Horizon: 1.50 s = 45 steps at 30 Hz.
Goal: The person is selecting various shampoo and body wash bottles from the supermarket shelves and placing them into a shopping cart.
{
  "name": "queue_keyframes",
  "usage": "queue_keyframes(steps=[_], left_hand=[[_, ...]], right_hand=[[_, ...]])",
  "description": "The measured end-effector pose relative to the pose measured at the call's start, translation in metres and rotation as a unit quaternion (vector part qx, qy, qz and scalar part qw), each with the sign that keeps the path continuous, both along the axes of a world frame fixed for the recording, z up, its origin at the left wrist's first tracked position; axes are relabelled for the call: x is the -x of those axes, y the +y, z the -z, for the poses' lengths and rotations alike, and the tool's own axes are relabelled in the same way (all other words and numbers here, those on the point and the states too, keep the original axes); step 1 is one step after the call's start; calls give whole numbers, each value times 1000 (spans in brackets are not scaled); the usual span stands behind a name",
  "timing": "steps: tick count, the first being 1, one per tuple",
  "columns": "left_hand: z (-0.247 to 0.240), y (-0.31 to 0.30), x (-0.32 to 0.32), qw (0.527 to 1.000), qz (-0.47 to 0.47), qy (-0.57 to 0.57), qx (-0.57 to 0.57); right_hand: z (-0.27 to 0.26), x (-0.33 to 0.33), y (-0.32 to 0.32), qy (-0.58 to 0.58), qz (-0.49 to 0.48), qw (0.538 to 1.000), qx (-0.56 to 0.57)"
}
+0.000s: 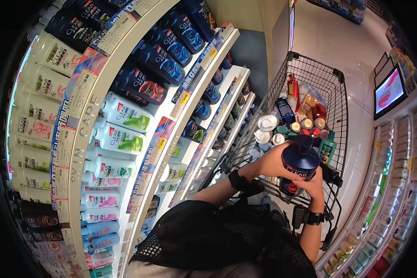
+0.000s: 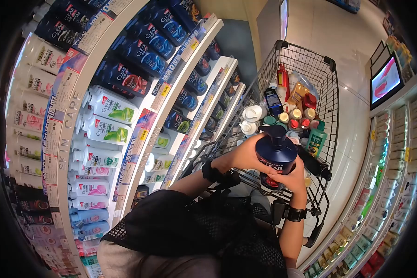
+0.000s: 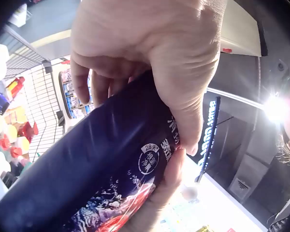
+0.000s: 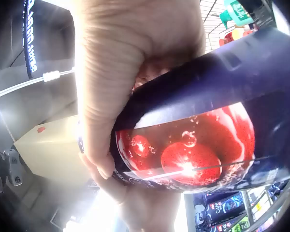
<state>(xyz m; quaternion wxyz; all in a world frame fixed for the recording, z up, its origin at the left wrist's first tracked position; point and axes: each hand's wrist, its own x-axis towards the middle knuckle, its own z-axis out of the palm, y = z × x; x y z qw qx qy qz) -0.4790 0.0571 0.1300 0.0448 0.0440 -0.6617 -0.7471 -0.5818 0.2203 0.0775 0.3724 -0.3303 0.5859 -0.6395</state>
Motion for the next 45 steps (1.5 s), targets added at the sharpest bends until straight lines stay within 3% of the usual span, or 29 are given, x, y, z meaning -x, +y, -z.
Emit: queue_keyframes(steps=[3, 10, 12, 15, 17, 23, 32, 39, 45], left_hand=[[0, 1, -1, 999, -26, 3, 38], [-29, -7, -4, 991, -21, 58, 121], [-36, -17, -6, 979, -56, 37, 193], [-32, -42, 1, 956, -145, 64, 246], [-34, -65, 7, 938, -215, 61, 266], [4, -164, 39, 835, -302, 67, 456], [64, -273, 91, 773, -445, 98, 441], [94, -330, 123, 741, -445, 77, 497], [123, -359, 142, 732, -550, 49, 400]], right_hand=[[-11, -5, -1, -48, 12, 999, -7], [-18, -11, -7, 9, -17, 1000, -22], [-27, -19, -17, -12, 90, 992, 87], [-20, -4, -8, -99, 72, 989, 83], [-19, 1, -3, -93, 69, 990, 78], [-4, 2, -5, -123, 29, 989, 77], [13, 9, -4, -177, 52, 983, 18], [29, 13, -4, -170, 56, 981, -67], [36, 17, -8, -164, 75, 979, -94]])
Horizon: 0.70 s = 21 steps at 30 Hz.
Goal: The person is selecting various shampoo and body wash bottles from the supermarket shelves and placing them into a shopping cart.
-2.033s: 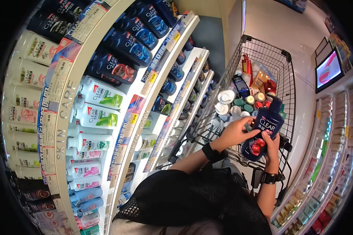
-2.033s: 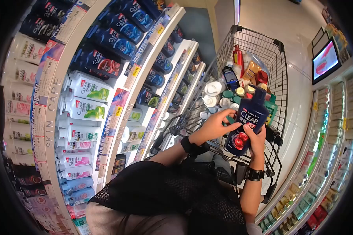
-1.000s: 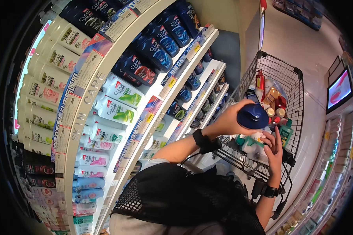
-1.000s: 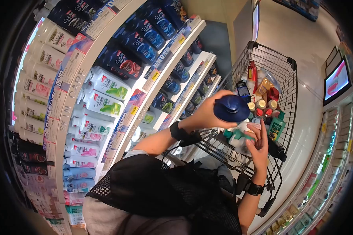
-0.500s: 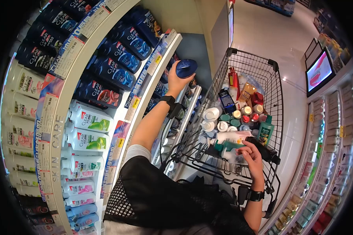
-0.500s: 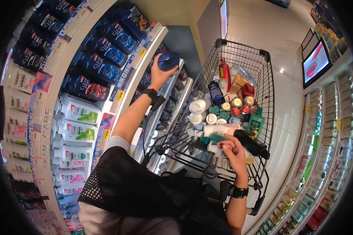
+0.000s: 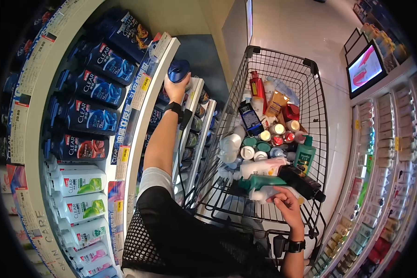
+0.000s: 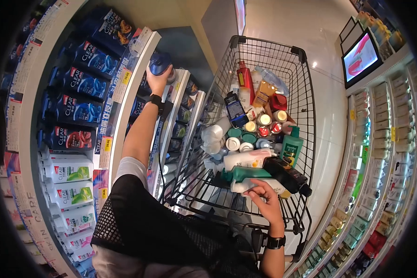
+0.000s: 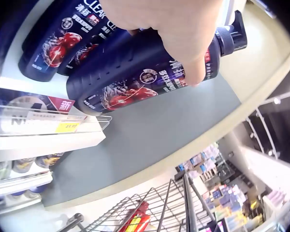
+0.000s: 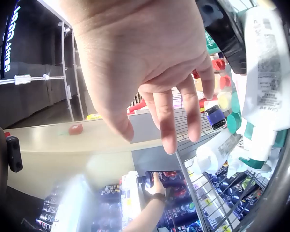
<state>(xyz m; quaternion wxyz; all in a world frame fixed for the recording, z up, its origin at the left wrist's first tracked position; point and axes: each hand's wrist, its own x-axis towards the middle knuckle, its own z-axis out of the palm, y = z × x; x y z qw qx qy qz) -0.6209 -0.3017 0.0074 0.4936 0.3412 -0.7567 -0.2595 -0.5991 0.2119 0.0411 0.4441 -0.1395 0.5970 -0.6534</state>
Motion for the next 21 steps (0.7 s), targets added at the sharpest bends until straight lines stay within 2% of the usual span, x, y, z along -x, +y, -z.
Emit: queue_keyframes(steps=[1, 2, 4, 5, 7, 10, 12, 15, 18, 20, 21], left_hand=[[0, -5, 4, 999, 16, 20, 43], [-2, -11, 3, 999, 49, -10, -6], [-10, -9, 8, 999, 31, -19, -37], [5, -26, 11, 999, 33, -23, -38], [47, -70, 18, 995, 38, 87, -27], [65, -71, 18, 994, 41, 101, 7], [63, -72, 18, 994, 13, 104, -25], [56, -79, 12, 998, -24, 52, -38], [40, -70, 3, 991, -67, -80, -86], [41, -66, 2, 995, -67, -59, -43], [49, -70, 3, 991, -97, -76, -57]], right_hand=[[2, 1, -1, 2, -2, 1000, -10], [2, 3, -3, 0, -1, 1000, -13], [0, 3, -8, 11, -15, 999, -30], [2, 4, -10, 4, -19, 999, -33], [3, 4, -14, 1, -25, 999, -48], [1, 9, -19, 4, -33, 998, -61], [-1, 14, -22, 7, -33, 998, -60], [-4, 18, -25, 13, -26, 997, -70], [-5, 19, -32, 12, -23, 997, -67], [-7, 20, -35, 22, -37, 996, -73], [-7, 19, -37, 10, -34, 997, -63]])
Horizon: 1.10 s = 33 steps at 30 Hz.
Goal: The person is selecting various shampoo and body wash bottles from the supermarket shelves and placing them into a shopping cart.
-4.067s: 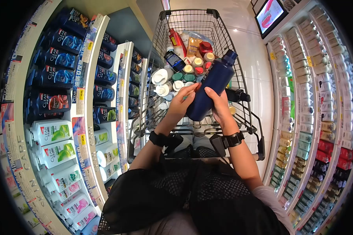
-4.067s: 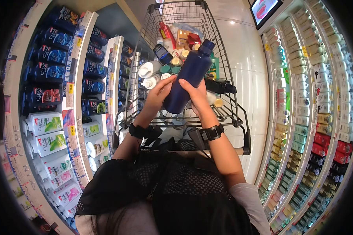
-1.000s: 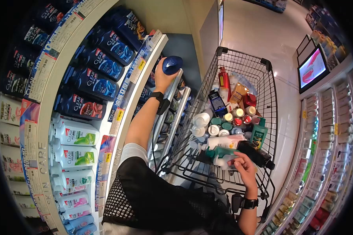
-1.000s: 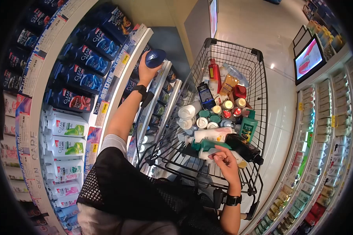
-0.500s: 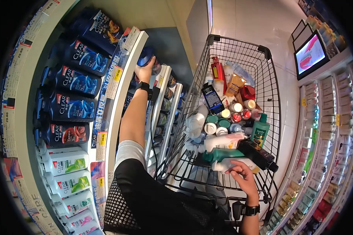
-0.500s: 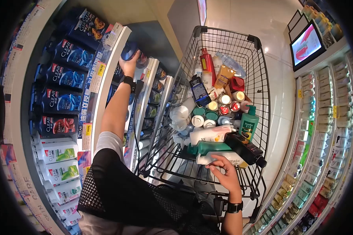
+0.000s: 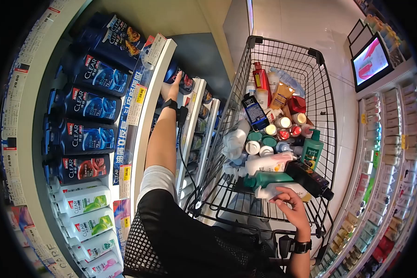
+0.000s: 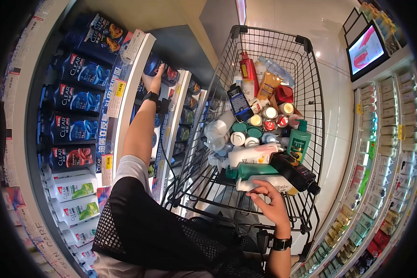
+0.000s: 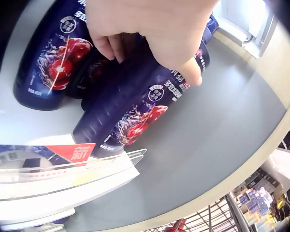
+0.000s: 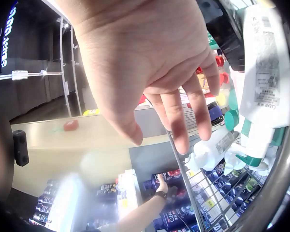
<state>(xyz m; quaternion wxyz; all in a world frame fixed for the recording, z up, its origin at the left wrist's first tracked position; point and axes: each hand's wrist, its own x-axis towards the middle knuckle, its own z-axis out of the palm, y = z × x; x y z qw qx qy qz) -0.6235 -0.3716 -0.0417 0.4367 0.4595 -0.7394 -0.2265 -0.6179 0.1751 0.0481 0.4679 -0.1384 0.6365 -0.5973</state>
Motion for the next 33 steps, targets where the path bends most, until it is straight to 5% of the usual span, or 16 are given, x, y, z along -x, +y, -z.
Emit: queue_keyframes(steps=[5, 7, 13, 15, 16, 19, 21, 23, 24, 29, 31, 33], left_hand=[[43, -21, -13, 996, 1, -93, 2], [36, -11, -11, 985, -32, -119, -118], [50, -28, -1, 984, 6, -165, -66], [55, -34, 8, 963, -48, -213, -155], [57, -34, 10, 957, -50, -271, -95], [58, -40, 10, 946, -4, -226, -235], [58, -28, 8, 957, -9, -167, -236], [43, -15, 1, 936, 90, -172, -292], [71, -31, 0, 947, 95, -159, -261], [-66, 115, -11, 869, 424, -154, -203], [-127, 173, -26, 803, 503, -225, -227], [-183, 231, -46, 781, 528, -317, -107]], right_hand=[[-9, 1, -9, 2, -31, 999, -4], [-9, 3, -11, 2, -33, 999, -4], [-7, 2, -15, 8, -52, 999, -13], [-5, 0, -14, -11, -57, 998, -11], [-5, 0, -13, -10, -55, 998, -12], [-4, 1, -13, -6, -55, 998, -16], [-5, 0, -13, -11, -42, 999, -6], [-4, -1, -12, -14, -40, 999, -11], [-3, -1, -12, -14, -35, 999, -18], [5, -2, -3, 14, -22, 1000, 7], [9, 0, 5, 93, -28, 993, -64], [5, 2, 7, 150, -19, 980, -128]])
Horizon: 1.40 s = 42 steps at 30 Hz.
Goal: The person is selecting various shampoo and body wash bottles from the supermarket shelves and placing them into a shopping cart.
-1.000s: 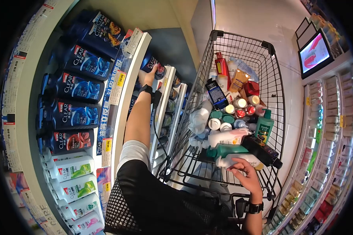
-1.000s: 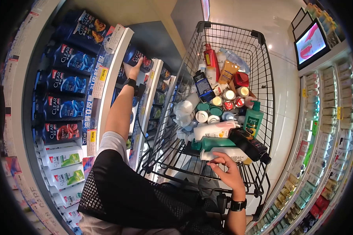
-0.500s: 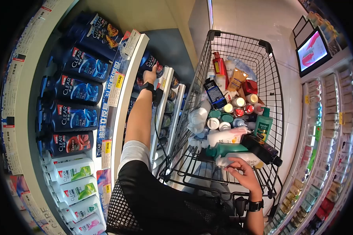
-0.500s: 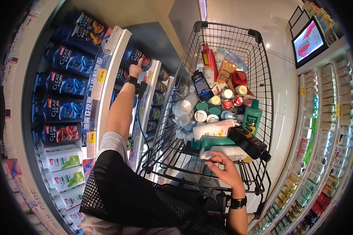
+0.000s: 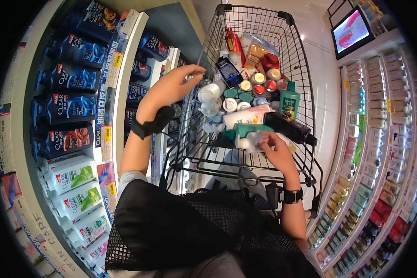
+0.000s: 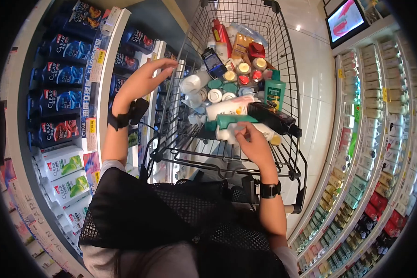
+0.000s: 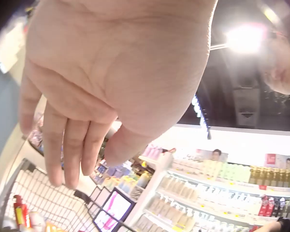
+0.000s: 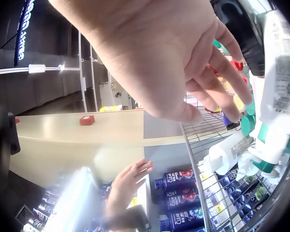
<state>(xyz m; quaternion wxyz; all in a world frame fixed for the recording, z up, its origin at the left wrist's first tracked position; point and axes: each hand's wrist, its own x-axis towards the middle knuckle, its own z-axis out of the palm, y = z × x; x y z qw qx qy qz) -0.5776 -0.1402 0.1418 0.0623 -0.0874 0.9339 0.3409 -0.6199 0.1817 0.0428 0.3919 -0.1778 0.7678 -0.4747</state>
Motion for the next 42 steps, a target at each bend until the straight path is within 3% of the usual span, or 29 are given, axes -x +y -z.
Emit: queue_keyframes(steps=[4, 5, 8, 10, 13, 17, 21, 25, 27, 28, 30, 34, 36, 38, 40, 42], left_hand=[[-19, 73, -22, 990, -12, 114, 78], [-8, 88, -25, 969, 24, 219, 114], [25, 131, -32, 965, 73, 176, 180], [52, 147, -36, 979, 97, 61, 168], [77, 161, -45, 970, 127, 12, 205], [89, 170, -65, 979, 97, 34, 177], [86, 170, -83, 983, 71, 16, 166], [73, 166, -99, 988, 47, 29, 141], [69, 163, -104, 987, 47, 53, 145], [66, 162, -106, 984, 48, 78, 150], [62, 162, -109, 985, 51, 81, 145], [54, 164, -109, 989, 65, 71, 114], [47, 166, -104, 987, 72, 53, 130], [41, 168, -98, 985, 83, 33, 148], [36, 173, -91, 983, 86, 55, 150], [27, 181, -90, 984, 87, 66, 142]], right_hand=[[1, 1, 10, 134, -4, 983, -127], [6, 0, 12, 167, -18, 974, -155], [21, -2, 20, 218, -44, 960, -172], [26, -3, 23, 232, -38, 958, -166], [28, -9, 27, 257, -39, 948, -183], [35, -17, 34, 256, -60, 947, -186], [29, -28, 43, 296, -89, 935, -175], [32, -34, 41, 263, -126, 939, -181], [32, -36, 30, 261, -242, 890, -284], [35, -35, 24, 260, -243, 890, -284], [46, -32, 14, 258, -357, 824, -357], [61, -10, 20, 221, -392, 842, -298], [76, 9, 30, 116, -402, 884, -208], [88, 15, 29, 86, -401, 894, -180], [70, 11, 18, 163, -450, 819, -317], [80, 10, 14, 204, -460, 804, -315]])
